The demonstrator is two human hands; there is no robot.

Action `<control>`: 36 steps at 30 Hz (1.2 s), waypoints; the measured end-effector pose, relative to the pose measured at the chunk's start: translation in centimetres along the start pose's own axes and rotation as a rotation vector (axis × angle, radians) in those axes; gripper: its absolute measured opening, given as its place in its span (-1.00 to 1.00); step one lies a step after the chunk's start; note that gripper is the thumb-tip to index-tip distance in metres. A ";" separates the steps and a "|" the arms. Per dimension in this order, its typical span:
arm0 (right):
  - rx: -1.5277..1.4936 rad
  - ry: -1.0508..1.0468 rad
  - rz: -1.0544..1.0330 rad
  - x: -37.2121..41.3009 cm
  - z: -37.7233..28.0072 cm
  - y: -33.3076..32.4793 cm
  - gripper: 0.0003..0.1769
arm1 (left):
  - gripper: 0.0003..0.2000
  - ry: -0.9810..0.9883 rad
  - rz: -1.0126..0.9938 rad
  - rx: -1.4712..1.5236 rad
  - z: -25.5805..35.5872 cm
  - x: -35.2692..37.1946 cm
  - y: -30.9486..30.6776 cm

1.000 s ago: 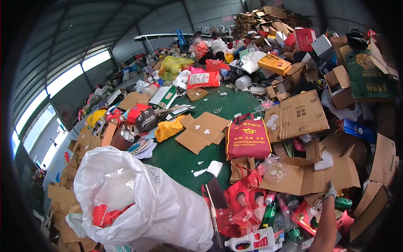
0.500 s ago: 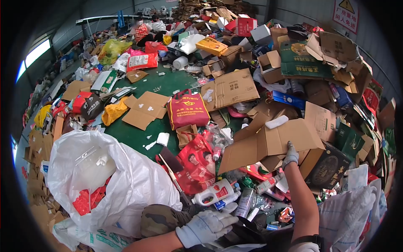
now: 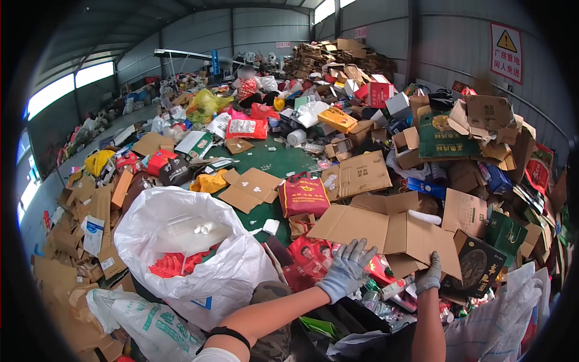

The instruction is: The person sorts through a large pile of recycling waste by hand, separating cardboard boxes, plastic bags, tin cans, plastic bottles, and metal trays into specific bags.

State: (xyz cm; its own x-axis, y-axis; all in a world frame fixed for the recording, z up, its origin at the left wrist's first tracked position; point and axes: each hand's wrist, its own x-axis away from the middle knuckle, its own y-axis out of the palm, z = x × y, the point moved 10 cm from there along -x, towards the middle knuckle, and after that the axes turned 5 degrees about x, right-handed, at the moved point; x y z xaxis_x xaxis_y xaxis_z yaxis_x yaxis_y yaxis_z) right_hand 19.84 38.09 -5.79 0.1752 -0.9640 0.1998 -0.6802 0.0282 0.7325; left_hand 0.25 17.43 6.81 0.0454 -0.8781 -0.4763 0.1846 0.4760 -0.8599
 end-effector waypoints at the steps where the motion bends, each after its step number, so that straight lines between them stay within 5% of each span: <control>1: -0.024 0.031 0.064 0.5 0.6 -0.5 -0.54 | -0.17 -0.012 -0.020 -0.042 0.3 -0.7 0.7; 3: -0.056 0.078 -0.066 -0.8 2.3 -0.3 -0.56 | -0.13 -0.016 -0.083 -0.108 0.4 -1.6 1.6; 6: -0.001 0.053 0.012 -0.6 2.8 -0.3 -0.66 | -0.11 0.016 -0.117 -0.151 0.9 -3.1 3.3; 10: 0.116 0.133 -0.041 3.3 2.3 3.4 -0.68 | -0.34 0.013 0.029 -0.056 0.2 -4.1 3.8; 14: 0.192 0.145 -0.106 3.1 2.6 4.2 -0.66 | -0.40 0.033 -0.115 -0.033 -0.5 -4.5 7.7; 18: 0.317 0.185 -0.307 3.9 1.2 6.1 -0.65 | -0.26 0.005 -0.141 0.057 -2.2 -6.4 6.5; 22: 0.644 -0.014 -0.392 6.5 -2.0 9.3 -0.63 | -0.64 -0.379 0.210 0.611 -8.5 -7.1 4.0; 26: 1.008 0.043 -0.463 5.7 0.7 7.6 -0.62 | -0.68 -0.578 0.291 1.039 -13.8 -6.1 5.7; 29: 1.267 0.100 -0.530 6.9 1.6 7.3 -0.58 | -0.74 -0.594 0.527 1.396 -15.1 -5.1 4.6; 33: 1.559 0.108 -0.588 5.1 2.5 4.3 -0.46 | -0.72 -0.595 0.599 1.647 -16.6 -3.5 -0.2; 36: 1.507 0.210 -0.598 4.0 3.7 2.1 -0.52 | -0.69 -0.613 0.690 1.740 -19.5 -0.8 -7.3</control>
State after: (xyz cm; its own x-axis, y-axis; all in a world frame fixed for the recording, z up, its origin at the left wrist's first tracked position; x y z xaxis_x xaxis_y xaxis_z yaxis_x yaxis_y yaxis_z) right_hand 16.50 33.31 -5.88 0.6563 -0.6880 0.3099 -0.5015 -0.7045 -0.5021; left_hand -20.30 15.61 9.87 0.7239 -0.6737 -0.1487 0.5720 0.4655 0.6754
